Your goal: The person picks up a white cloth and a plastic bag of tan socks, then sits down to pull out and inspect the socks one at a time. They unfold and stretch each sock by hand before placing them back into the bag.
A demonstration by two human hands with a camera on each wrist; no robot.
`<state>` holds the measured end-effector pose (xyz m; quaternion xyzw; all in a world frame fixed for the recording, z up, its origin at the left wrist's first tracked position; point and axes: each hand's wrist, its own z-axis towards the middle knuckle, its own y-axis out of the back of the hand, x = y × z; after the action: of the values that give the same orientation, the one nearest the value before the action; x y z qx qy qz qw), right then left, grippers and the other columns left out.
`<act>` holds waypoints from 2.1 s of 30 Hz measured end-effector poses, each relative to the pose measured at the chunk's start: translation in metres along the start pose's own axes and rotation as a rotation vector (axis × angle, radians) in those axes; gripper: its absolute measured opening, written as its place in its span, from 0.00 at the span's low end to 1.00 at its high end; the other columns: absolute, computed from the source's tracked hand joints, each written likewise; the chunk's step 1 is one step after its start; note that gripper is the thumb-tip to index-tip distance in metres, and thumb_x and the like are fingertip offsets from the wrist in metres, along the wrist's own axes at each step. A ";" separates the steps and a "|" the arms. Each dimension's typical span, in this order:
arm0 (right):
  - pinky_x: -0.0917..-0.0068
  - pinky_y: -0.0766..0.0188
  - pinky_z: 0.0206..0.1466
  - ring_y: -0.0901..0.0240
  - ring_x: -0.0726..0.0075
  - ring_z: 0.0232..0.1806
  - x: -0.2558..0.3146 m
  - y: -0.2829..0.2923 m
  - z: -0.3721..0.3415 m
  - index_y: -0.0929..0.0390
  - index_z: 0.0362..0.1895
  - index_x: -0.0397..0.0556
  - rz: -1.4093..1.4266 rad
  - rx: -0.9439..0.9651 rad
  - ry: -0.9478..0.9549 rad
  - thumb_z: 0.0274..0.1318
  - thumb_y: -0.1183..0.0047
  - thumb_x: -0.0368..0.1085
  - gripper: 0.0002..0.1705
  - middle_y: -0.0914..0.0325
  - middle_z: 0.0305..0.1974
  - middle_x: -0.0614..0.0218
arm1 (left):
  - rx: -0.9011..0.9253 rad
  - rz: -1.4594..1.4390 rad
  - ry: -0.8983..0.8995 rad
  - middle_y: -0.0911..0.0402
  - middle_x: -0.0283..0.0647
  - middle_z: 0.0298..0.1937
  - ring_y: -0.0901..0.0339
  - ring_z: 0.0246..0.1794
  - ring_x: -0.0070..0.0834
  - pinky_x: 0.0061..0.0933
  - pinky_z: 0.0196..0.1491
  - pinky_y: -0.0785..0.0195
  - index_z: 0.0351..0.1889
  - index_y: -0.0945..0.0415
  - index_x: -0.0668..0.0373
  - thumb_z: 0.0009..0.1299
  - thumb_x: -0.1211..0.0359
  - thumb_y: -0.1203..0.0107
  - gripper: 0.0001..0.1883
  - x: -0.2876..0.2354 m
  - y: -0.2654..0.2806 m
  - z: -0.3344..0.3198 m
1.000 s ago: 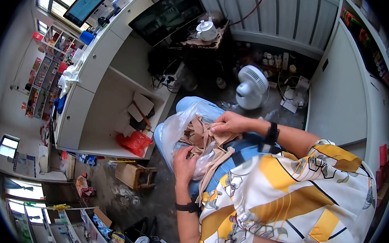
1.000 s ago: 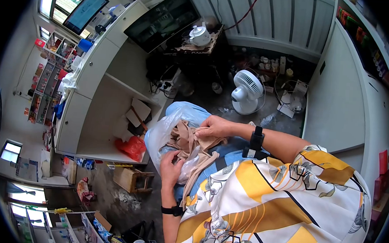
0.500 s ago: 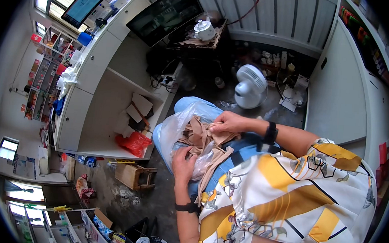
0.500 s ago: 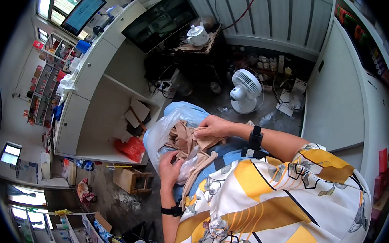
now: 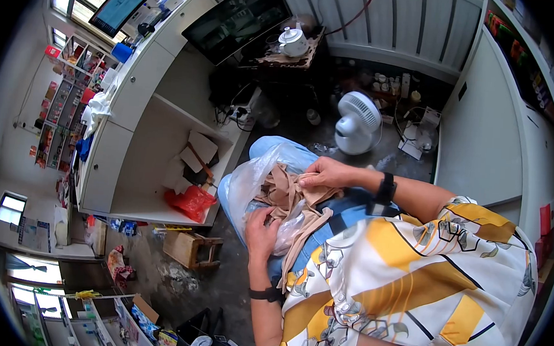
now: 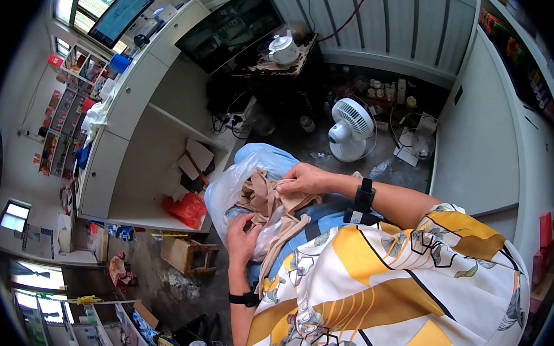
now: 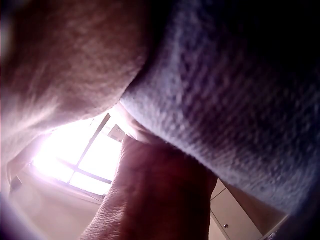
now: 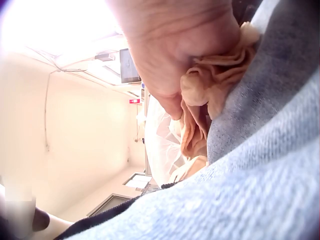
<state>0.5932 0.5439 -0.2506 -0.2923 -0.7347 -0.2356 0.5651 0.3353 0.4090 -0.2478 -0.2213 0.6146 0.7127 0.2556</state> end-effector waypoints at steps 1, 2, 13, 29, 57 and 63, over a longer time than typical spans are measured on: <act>0.78 0.30 0.36 0.29 0.81 0.32 0.001 0.000 -0.001 0.14 0.41 0.42 0.008 0.002 -0.001 0.59 0.38 0.51 0.22 0.19 0.31 0.73 | 0.012 -0.005 0.018 0.20 0.45 0.43 0.23 0.43 0.40 0.34 0.48 0.30 0.44 0.19 0.62 0.55 0.74 0.36 0.17 0.000 0.000 0.000; 0.78 0.30 0.36 0.29 0.81 0.32 0.001 0.000 -0.001 0.14 0.41 0.42 0.003 0.002 -0.005 0.59 0.38 0.51 0.22 0.19 0.31 0.73 | 0.024 -0.010 0.037 0.20 0.45 0.44 0.23 0.45 0.42 0.36 0.50 0.30 0.44 0.19 0.62 0.54 0.74 0.35 0.17 0.000 0.000 0.000; 0.78 0.31 0.35 0.29 0.83 0.31 -0.003 0.000 0.002 0.14 0.41 0.43 0.019 -0.005 0.018 0.58 0.37 0.51 0.22 0.20 0.31 0.74 | 0.022 -0.015 0.051 0.20 0.45 0.44 0.23 0.45 0.42 0.36 0.50 0.30 0.44 0.19 0.62 0.54 0.73 0.35 0.17 -0.001 0.000 -0.001; 0.78 0.31 0.33 0.30 0.82 0.30 -0.013 0.000 0.007 0.14 0.40 0.42 0.041 -0.009 0.028 0.58 0.37 0.51 0.23 0.20 0.30 0.73 | 0.035 0.012 0.039 0.20 0.47 0.46 0.24 0.47 0.45 0.38 0.52 0.31 0.44 0.20 0.63 0.55 0.73 0.35 0.18 -0.001 0.002 0.000; 0.77 0.30 0.34 0.28 0.80 0.31 -0.002 0.002 0.009 0.14 0.41 0.41 -0.045 -0.034 -0.007 0.56 0.36 0.50 0.23 0.19 0.30 0.70 | 0.036 0.320 0.006 0.21 0.52 0.45 0.24 0.48 0.51 0.45 0.51 0.30 0.49 0.24 0.65 0.56 0.73 0.35 0.21 -0.026 0.006 0.011; 0.76 0.33 0.32 0.31 0.79 0.28 0.005 0.001 0.016 0.14 0.36 0.41 -0.155 -0.127 0.091 0.57 0.37 0.52 0.23 0.23 0.25 0.71 | 0.149 0.584 -0.022 0.20 0.54 0.36 0.20 0.37 0.54 0.47 0.39 0.26 0.38 0.25 0.64 0.65 0.75 0.51 0.06 -0.006 0.003 0.038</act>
<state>0.5820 0.5560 -0.2501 -0.2588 -0.7122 -0.3379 0.5582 0.3379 0.4452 -0.2358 -0.0082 0.7001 0.7113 0.0621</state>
